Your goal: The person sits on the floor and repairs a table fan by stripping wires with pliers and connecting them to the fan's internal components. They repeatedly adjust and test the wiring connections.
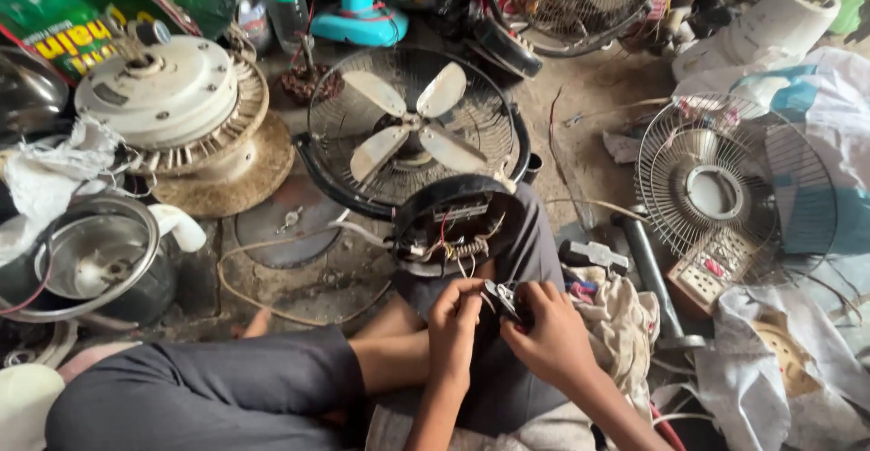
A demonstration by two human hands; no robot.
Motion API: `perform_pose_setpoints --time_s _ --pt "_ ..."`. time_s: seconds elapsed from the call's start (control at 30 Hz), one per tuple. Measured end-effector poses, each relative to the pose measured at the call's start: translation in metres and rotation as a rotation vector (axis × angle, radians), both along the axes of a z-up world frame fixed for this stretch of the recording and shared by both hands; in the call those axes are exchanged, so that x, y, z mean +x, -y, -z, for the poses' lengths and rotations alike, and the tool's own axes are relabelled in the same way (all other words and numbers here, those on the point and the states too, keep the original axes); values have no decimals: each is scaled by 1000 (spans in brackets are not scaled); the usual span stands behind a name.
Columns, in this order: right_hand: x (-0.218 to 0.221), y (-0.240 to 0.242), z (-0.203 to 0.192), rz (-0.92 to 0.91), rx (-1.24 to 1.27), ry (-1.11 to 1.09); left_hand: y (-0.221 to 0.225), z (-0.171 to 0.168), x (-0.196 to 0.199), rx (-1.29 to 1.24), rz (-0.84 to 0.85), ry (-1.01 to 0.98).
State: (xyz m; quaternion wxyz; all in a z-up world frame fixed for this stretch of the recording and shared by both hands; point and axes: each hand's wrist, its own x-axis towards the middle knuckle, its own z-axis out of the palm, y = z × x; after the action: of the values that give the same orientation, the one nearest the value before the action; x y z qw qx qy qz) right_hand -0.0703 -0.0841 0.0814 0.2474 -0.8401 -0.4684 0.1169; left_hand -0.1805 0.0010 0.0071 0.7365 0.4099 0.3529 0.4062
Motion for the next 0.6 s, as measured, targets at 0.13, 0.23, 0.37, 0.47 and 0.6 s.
perform_pose_setpoints --time_s 0.13,0.23,0.37,0.47,0.6 --pt "-3 -8 -3 -8 27 74 -6 7 0 -9 20 43" --pt "-8 -8 -3 -28 52 121 -7 9 -5 -10 20 79" --pt "-11 -6 -4 -34 71 140 -7 10 -6 -41 31 139" --pt "-10 -6 -5 -40 62 150 -7 9 -5 -56 40 152" --pt "-11 -7 -5 -32 32 134 -8 6 -8 -71 61 148"
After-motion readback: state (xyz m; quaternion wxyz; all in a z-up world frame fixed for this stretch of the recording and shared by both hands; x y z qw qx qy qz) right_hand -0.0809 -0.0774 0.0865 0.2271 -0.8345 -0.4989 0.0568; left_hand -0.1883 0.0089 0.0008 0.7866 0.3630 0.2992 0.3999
